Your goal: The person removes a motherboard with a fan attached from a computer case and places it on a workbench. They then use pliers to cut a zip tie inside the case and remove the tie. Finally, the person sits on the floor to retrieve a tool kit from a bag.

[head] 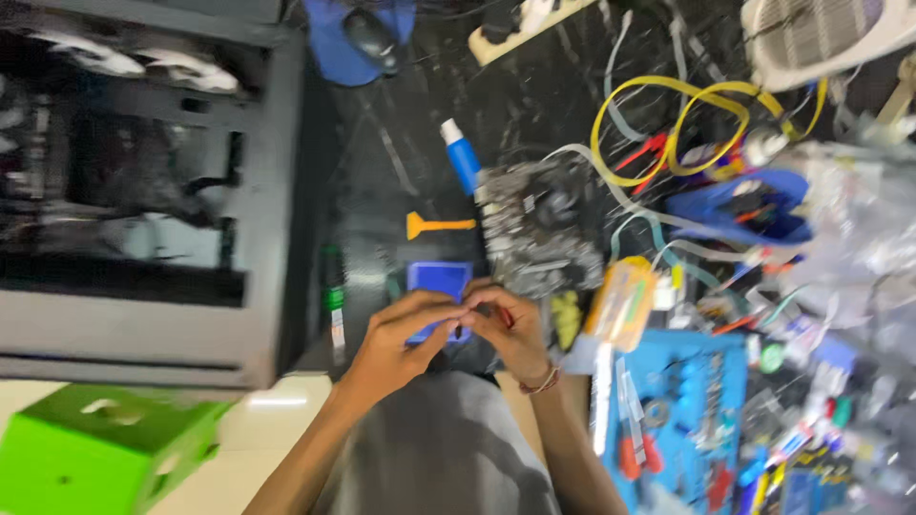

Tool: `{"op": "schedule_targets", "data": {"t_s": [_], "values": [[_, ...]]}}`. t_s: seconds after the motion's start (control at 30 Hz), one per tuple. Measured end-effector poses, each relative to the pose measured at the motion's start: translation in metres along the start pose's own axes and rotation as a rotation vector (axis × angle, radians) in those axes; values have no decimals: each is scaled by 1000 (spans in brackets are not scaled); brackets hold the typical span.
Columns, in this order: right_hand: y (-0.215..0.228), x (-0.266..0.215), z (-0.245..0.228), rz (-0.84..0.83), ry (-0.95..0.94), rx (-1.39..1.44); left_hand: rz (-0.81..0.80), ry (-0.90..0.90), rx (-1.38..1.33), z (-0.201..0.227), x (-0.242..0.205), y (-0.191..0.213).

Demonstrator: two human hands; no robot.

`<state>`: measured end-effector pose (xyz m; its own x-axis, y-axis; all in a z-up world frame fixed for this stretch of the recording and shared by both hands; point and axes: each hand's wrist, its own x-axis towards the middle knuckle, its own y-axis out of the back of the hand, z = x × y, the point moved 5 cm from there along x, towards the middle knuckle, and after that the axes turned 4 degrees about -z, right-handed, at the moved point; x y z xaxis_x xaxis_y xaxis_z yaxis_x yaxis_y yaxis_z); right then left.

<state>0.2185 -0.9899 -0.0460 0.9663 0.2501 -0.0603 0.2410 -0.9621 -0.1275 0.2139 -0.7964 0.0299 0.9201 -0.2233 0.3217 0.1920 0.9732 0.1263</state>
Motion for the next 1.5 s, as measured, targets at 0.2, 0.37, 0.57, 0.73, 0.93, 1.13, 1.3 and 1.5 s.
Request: {"op": "schedule_targets", "data": {"t_s": [0.2, 0.37, 0.57, 0.73, 0.93, 1.13, 1.3, 1.5], "values": [[-121, -23, -32, 123, 74, 40, -56, -34, -19, 37, -43, 99], [-185, -32, -40, 113, 117, -1, -79, -107, -40, 48, -70, 156], [-224, -46, -46, 119, 135, 7, -93, -131, 41, 59, -94, 182], [-228, -63, -54, 102, 118, -19, -103, -98, 33, 66, -108, 173], [-228, -96, -51, -37, 52, 150, 51, 153, -290, 47, -152, 156], [-239, -115, -19, -151, -18, 416, 223, 252, -225, 35, -197, 168], [-261, -106, -20, -76, -150, 288, 260, 286, -139, 31, -195, 211], [-291, -49, -18, -37, -132, 203, 199, 194, -51, 31, -134, 289]]}}
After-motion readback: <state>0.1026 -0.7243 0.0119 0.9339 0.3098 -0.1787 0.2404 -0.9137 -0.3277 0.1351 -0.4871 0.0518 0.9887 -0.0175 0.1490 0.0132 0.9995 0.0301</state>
